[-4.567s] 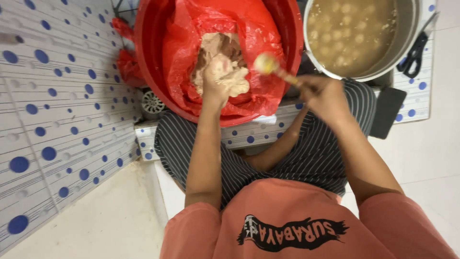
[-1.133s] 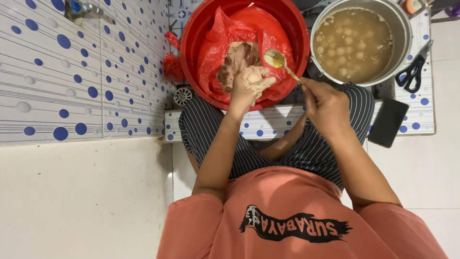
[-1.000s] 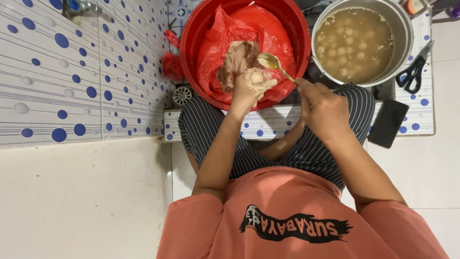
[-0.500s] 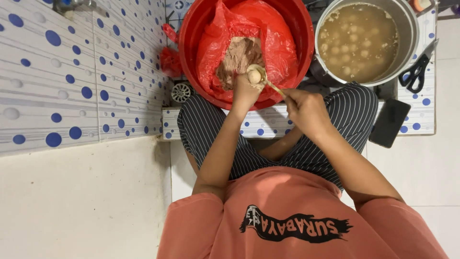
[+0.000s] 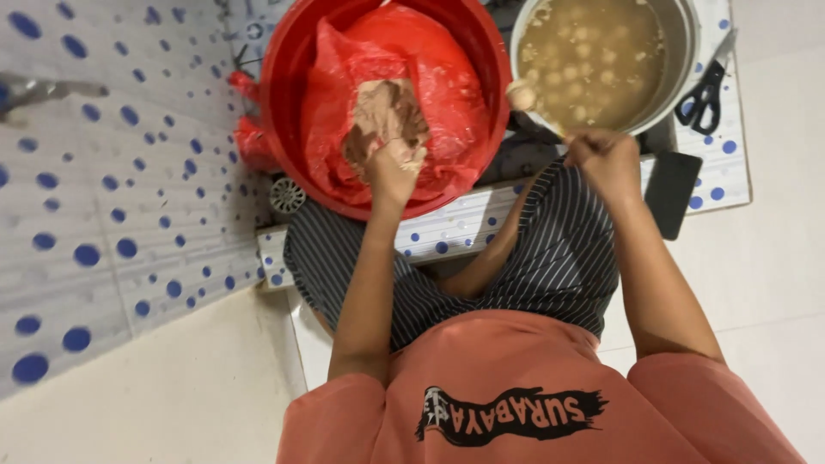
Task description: Forming meatballs by scooping meat paste from a bowl and dropping it into a pot of water using a spoon.
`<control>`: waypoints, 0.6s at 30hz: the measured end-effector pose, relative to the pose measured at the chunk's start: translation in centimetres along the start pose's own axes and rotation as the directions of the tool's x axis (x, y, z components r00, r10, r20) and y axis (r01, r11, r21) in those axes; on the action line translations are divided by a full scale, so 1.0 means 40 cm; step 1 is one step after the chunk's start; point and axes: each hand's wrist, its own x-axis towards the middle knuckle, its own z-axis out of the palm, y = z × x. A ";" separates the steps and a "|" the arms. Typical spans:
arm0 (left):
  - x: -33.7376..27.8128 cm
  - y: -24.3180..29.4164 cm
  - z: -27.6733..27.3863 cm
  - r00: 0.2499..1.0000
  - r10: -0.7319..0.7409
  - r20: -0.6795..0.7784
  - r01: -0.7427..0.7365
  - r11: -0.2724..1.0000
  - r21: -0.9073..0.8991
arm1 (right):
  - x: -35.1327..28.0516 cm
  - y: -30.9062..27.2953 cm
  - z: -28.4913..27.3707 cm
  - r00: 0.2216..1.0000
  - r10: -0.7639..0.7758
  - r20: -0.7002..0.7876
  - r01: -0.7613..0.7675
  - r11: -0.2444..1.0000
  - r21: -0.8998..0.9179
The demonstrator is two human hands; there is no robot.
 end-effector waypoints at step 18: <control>0.046 0.063 -0.017 0.985 -0.170 0.020 0.127 0.647 -0.752 | 0.060 -0.025 -0.053 0.965 -0.254 -0.068 0.161 0.775 -0.611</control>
